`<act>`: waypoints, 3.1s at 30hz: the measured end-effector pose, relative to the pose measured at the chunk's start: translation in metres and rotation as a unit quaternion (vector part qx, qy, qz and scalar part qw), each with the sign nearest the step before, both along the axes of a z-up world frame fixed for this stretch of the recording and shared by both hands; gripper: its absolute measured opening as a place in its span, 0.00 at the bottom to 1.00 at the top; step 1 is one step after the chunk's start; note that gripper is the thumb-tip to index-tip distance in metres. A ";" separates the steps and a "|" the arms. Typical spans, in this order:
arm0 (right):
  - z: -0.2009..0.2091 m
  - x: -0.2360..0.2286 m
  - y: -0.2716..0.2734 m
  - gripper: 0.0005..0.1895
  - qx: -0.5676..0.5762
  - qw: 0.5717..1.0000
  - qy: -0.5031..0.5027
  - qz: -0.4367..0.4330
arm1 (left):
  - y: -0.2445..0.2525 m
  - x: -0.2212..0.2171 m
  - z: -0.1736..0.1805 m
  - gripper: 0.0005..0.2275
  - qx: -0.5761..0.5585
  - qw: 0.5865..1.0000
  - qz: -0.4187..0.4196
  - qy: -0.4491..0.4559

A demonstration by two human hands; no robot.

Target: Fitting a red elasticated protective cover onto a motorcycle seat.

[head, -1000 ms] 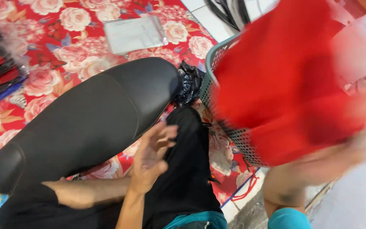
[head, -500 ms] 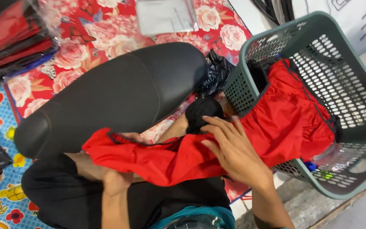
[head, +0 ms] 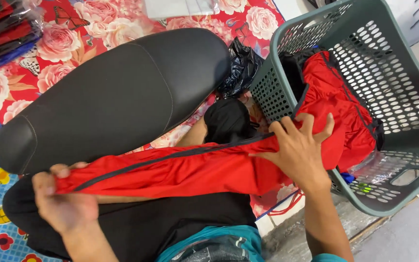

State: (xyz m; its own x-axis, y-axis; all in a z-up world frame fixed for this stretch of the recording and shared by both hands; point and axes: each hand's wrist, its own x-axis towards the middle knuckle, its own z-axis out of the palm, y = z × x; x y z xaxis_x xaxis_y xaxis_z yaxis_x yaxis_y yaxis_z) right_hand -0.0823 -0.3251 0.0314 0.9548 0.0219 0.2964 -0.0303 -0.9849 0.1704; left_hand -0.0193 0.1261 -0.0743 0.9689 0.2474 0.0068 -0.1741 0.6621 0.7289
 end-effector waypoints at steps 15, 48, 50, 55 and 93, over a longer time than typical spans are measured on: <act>0.021 0.009 0.024 0.17 0.341 0.912 -0.079 0.213 | 0.156 -0.045 -0.003 0.07 0.063 0.962 0.250 0.095; -0.137 0.230 0.070 0.25 0.166 0.968 -0.131 0.133 | 0.148 0.092 -0.012 0.16 0.726 0.678 0.101 0.063; -0.129 0.230 0.097 0.24 0.201 0.962 -0.139 0.126 | 0.134 0.092 -0.008 0.14 0.759 0.632 0.153 0.025; -0.139 0.241 0.162 0.20 0.260 0.936 -0.175 0.163 | 0.048 0.115 0.014 0.14 0.729 0.657 0.180 -0.066; -0.172 0.252 0.183 0.03 0.441 0.835 0.129 0.302 | -0.055 0.157 -0.052 0.06 0.766 0.632 0.036 -0.111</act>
State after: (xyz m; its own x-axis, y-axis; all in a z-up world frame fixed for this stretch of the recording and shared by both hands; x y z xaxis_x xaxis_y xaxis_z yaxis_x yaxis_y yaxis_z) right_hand 0.1702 -0.1419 -0.1407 0.8832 0.4046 0.2371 0.4430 -0.5538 -0.7051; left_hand 0.1375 0.0714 -0.1260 0.8891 -0.1707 0.4247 -0.3738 -0.8064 0.4583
